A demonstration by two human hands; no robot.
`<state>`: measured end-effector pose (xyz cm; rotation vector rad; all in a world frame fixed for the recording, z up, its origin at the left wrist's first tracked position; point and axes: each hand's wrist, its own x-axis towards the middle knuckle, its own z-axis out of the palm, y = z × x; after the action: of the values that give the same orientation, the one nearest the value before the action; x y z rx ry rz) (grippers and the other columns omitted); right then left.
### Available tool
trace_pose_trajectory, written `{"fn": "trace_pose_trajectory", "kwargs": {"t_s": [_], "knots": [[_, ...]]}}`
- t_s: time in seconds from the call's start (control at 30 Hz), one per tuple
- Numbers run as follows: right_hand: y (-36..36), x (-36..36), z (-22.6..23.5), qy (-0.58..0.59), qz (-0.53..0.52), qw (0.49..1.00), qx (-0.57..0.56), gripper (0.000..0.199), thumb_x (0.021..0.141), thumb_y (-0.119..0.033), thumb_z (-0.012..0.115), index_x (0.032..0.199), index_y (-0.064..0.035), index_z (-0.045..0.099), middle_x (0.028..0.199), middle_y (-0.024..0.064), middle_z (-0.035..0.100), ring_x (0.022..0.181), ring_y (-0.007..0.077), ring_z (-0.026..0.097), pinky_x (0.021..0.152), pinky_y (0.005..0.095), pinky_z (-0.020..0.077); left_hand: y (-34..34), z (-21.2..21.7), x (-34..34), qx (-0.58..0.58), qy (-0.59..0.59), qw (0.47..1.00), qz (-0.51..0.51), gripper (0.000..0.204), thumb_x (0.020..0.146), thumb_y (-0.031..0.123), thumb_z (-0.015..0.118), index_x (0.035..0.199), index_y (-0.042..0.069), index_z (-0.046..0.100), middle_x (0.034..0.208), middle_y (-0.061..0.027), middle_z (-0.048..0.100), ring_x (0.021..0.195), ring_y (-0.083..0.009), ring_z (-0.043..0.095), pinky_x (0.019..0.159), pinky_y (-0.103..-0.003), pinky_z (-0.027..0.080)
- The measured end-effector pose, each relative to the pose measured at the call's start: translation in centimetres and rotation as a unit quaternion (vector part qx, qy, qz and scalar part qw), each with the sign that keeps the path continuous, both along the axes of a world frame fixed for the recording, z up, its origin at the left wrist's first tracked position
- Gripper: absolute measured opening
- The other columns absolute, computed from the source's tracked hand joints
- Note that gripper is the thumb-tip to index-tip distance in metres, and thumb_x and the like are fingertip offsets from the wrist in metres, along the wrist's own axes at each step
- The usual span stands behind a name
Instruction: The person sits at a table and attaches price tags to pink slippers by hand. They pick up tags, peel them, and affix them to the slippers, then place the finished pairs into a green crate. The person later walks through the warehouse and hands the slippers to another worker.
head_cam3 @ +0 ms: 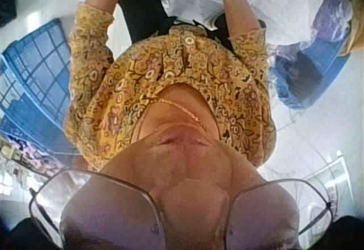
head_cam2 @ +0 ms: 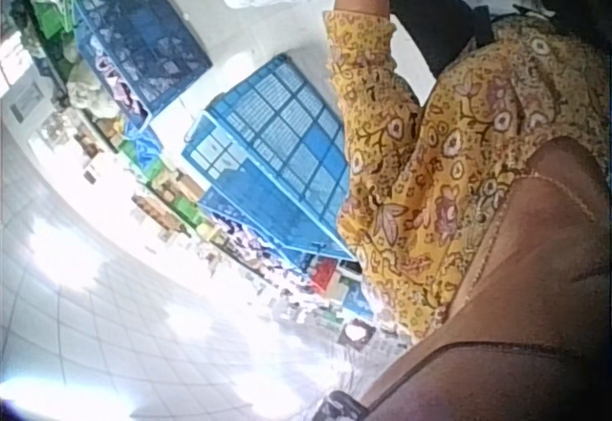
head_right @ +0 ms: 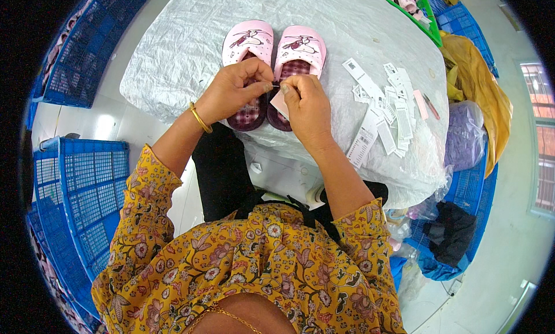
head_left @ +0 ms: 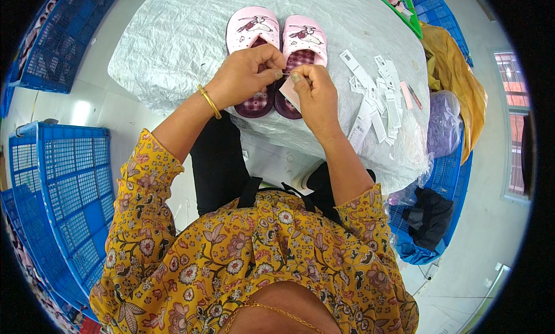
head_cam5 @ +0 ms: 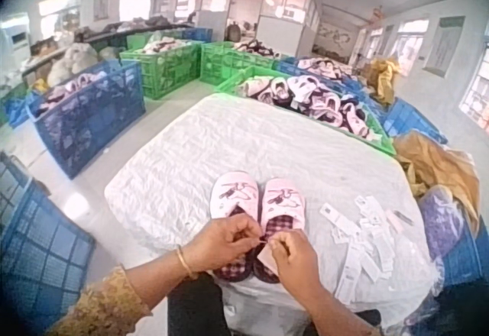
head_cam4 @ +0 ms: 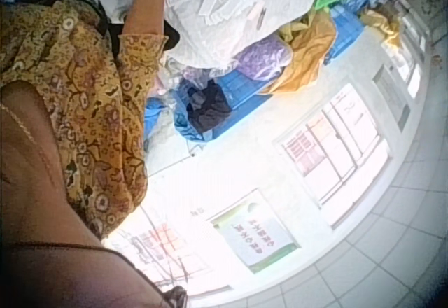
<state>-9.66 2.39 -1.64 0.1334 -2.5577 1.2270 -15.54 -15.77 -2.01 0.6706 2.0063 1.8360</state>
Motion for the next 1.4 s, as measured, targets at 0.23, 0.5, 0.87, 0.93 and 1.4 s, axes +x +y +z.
{"fn": "trace_pose_trajectory", "kwargs": {"t_s": [0.23,0.5,0.87,0.93,1.4], "knots": [[0.0,0.0,0.0,0.0,0.008,1.0,0.0,0.009,0.088,-0.011,0.062,0.09,-0.0025,0.06,0.087,0.0116,0.059,0.079,0.0277,0.06,0.07,0.0364,0.0477,0.2,-0.3,-0.1,-0.001,0.052,0.999,0.009,0.011,0.089,0.003,0.062,0.1,0.004,0.06,0.083,0.0033,0.06,0.071,-0.0013,0.051,0.058,-0.018,0.043],[0.2,-0.1,-0.4,-0.01,0.006,1.0,-0.026,0.009,0.088,-0.011,0.062,0.09,-0.0026,0.06,0.087,0.0117,0.06,0.08,0.0276,0.06,0.071,0.0359,0.0479,0.3,-0.3,0.0,-0.021,0.064,0.998,0.018,0.012,0.088,0.003,0.062,0.1,0.003,0.06,0.082,0.0019,0.06,0.073,-0.0036,0.054,0.063,-0.019,0.044],[-0.4,-0.1,-0.2,0.006,0.008,1.0,-0.015,0.008,0.087,-0.01,0.064,0.091,-0.0033,0.061,0.088,0.0104,0.061,0.079,0.0268,0.061,0.069,0.0348,0.0488,0.6,0.0,0.3,-0.024,0.065,0.997,0.043,0.01,0.086,0.005,0.063,0.096,0.003,0.062,0.078,-0.0008,0.062,0.071,-0.0082,0.056,0.067,-0.023,0.047],[-0.5,-0.1,-0.2,0.013,0.01,1.0,-0.008,0.008,0.086,-0.01,0.064,0.091,-0.0041,0.063,0.088,0.0101,0.061,0.079,0.0263,0.061,0.069,0.0347,0.049,0.5,0.1,0.4,-0.039,0.089,0.994,0.047,0.008,0.086,0.004,0.063,0.094,0.003,0.061,0.077,-0.0007,0.061,0.07,-0.0084,0.056,0.067,-0.023,0.046],[0.3,-0.8,1.6,-0.086,0.004,0.995,-0.05,0.015,0.082,-0.011,0.072,0.086,-0.0016,0.062,0.084,0.0113,0.064,0.073,0.0209,0.063,0.065,0.0311,0.0497,-0.6,0.0,0.7,-0.034,0.177,0.957,0.226,0.013,0.082,0.011,0.069,0.092,0.005,0.063,0.082,-0.0067,0.063,0.062,-0.0187,0.061,0.059,-0.03,0.049]]}}
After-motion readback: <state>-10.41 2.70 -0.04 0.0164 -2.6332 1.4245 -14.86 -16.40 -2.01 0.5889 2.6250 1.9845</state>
